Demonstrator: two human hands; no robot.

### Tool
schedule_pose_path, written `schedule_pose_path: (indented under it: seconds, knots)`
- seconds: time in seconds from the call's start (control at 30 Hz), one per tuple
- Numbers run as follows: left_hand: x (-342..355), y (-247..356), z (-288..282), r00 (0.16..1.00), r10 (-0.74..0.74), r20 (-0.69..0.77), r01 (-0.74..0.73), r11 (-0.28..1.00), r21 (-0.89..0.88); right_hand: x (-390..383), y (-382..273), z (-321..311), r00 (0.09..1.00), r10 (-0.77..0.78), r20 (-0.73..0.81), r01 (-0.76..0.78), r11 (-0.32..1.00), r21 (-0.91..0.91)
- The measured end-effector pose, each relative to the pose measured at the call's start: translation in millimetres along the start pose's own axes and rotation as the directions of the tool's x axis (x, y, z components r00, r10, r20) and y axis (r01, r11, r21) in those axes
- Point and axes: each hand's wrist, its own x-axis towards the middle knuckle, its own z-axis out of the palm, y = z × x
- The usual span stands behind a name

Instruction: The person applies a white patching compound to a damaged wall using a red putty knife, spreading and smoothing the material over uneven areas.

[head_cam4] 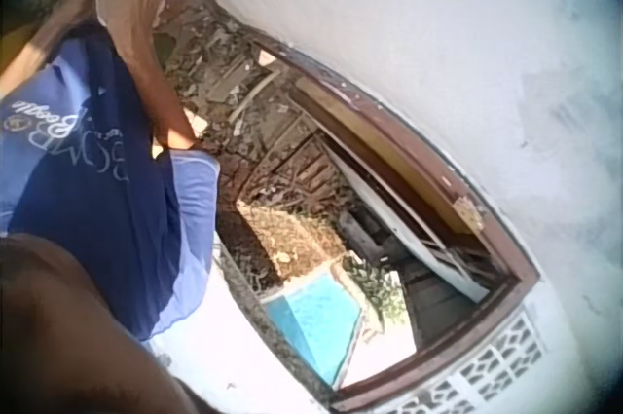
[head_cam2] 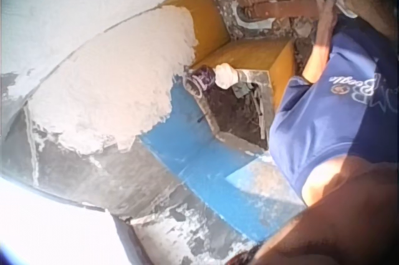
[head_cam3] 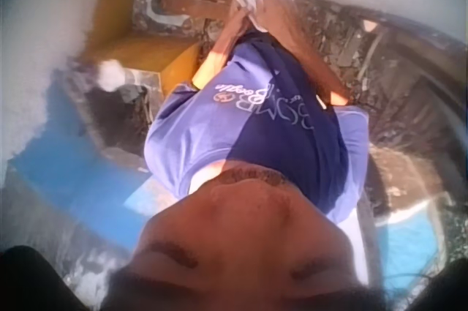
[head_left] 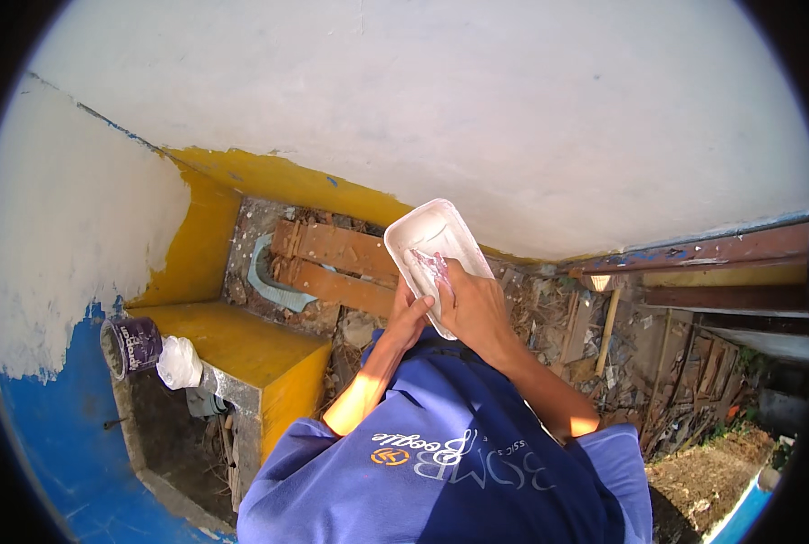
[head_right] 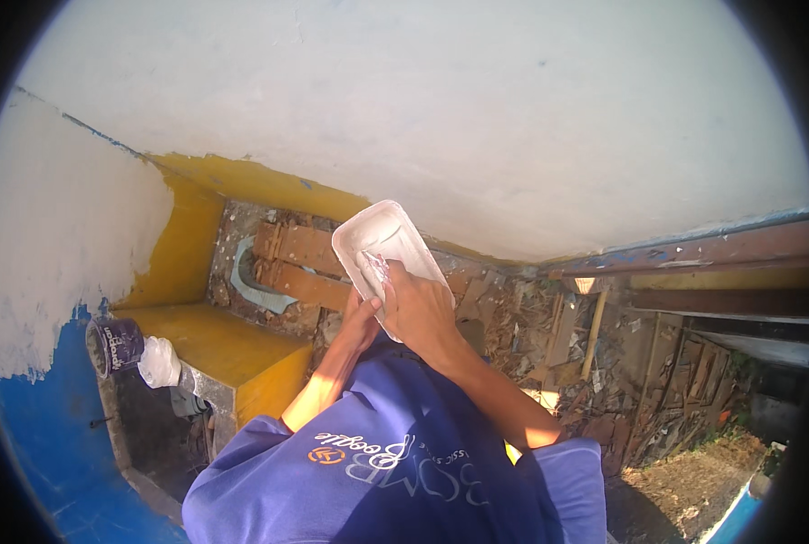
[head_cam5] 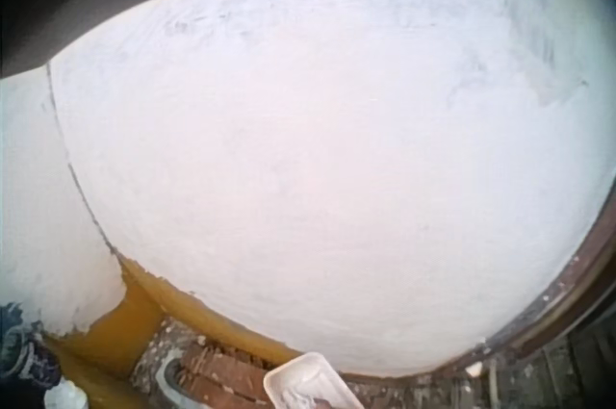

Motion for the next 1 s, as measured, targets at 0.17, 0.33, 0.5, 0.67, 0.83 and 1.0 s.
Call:
schedule_pose_path:
  seconds: [0.17, 0.33, 0.5, 0.67, 0.83, 1.0]
  knots:
    - [3.4, -1.0, 4.3, 0.997, 0.081, 0.011, -0.081, 0.996, 0.042, 13.0, 2.7, -11.2, 0.977, 0.006, -0.211, -0.022, 0.997, -0.074]
    - [9.9, -1.5, 20.2, 0.986, 0.163, 0.031, -0.166, 0.968, 0.19, 33.4, 15.5, -3.2, 0.967, 0.044, -0.25, -0.074, 0.991, -0.112]
    - [12.7, 13.5, 3.3, 0.996, 0.032, 0.085, -0.053, 0.965, 0.257, 41.2, 12.5, -10.1, 0.981, -0.04, -0.19, 0.033, 0.999, -0.038]
    - [11.5, 12.1, -5.9, 0.993, -0.04, 0.114, 0.011, 0.97, 0.243, 37.3, 9.2, -0.4, 0.99, -0.123, -0.065, 0.126, 0.99, 0.055]
    - [5.0, -2.4, -27.6, 0.993, -0.058, 0.102, 0.066, 0.994, -0.082, 16.6, 0.3, -17.1, 0.997, -0.057, 0.042, 0.057, 0.998, 0.011]
    - [9.1, 6.3, -15.2, 0.993, -0.001, 0.121, 0.011, 0.997, -0.079, 1.8, -11.8, -36.2, 0.992, -0.019, -0.123, 0.031, 0.995, 0.096]
